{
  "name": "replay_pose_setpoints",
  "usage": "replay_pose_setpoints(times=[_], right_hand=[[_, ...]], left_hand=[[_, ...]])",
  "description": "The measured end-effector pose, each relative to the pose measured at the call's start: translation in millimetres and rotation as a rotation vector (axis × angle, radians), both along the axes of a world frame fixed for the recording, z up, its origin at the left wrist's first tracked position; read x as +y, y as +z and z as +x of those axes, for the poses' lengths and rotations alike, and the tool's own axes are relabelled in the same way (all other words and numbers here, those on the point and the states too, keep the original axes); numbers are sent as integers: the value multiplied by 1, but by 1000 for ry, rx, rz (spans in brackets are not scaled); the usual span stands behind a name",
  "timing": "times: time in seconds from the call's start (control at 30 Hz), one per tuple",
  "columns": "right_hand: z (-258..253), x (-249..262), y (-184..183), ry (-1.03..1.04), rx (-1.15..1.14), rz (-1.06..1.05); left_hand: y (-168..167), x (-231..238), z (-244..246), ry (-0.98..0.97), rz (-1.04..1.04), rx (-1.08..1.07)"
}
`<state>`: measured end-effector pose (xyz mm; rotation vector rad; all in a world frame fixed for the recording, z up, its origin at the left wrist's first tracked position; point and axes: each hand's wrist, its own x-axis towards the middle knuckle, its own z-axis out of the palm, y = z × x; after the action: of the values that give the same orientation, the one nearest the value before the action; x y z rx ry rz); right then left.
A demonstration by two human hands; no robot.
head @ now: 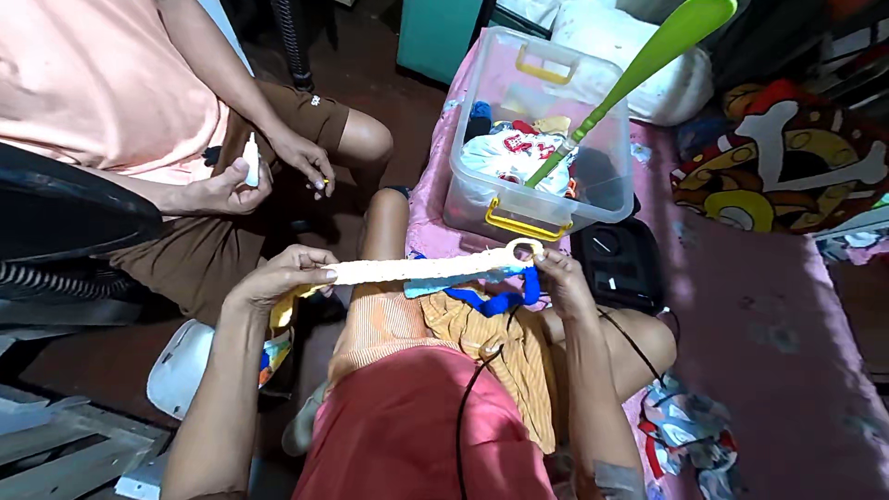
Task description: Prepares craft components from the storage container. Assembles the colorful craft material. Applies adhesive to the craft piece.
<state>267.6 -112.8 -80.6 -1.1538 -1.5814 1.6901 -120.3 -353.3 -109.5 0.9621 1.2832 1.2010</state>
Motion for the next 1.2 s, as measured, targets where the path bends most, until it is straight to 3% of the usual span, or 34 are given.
replay_pose_setpoints(times=[0.13,0.23,0.3,0.4,0.5,0.57,0.7,0.8,1.0,1.13,1.2], right_hand=[[-15,15,-23,141,-447,250],[-34,16,-12,247,-815,409],[-46,8,1,262,-930,500],[-61,-3,10,232,-704,622],[-80,-13,25,456,-223,402],[-96,-19,31,612,-91,274],[-110,-15,31,654,-35,192],[-101,-2,35,567,-25,196],[-85,15,31,543,-98,214],[-102,14,28,750,-359,360],[-125,1,35,804,-310,391]], left_hand=[[29,41,28,-26,-87,148],[42,67,43,-84,-138,261],[47,82,54,-159,-146,322],[54,102,70,-268,-103,416],[67,111,89,-308,-65,458],[56,115,88,-331,19,396],[59,117,72,-386,-25,88],[44,97,43,-405,-53,12],[24,55,5,-226,-35,55],[50,62,23,-104,-58,184],[64,73,42,-115,-9,292]])
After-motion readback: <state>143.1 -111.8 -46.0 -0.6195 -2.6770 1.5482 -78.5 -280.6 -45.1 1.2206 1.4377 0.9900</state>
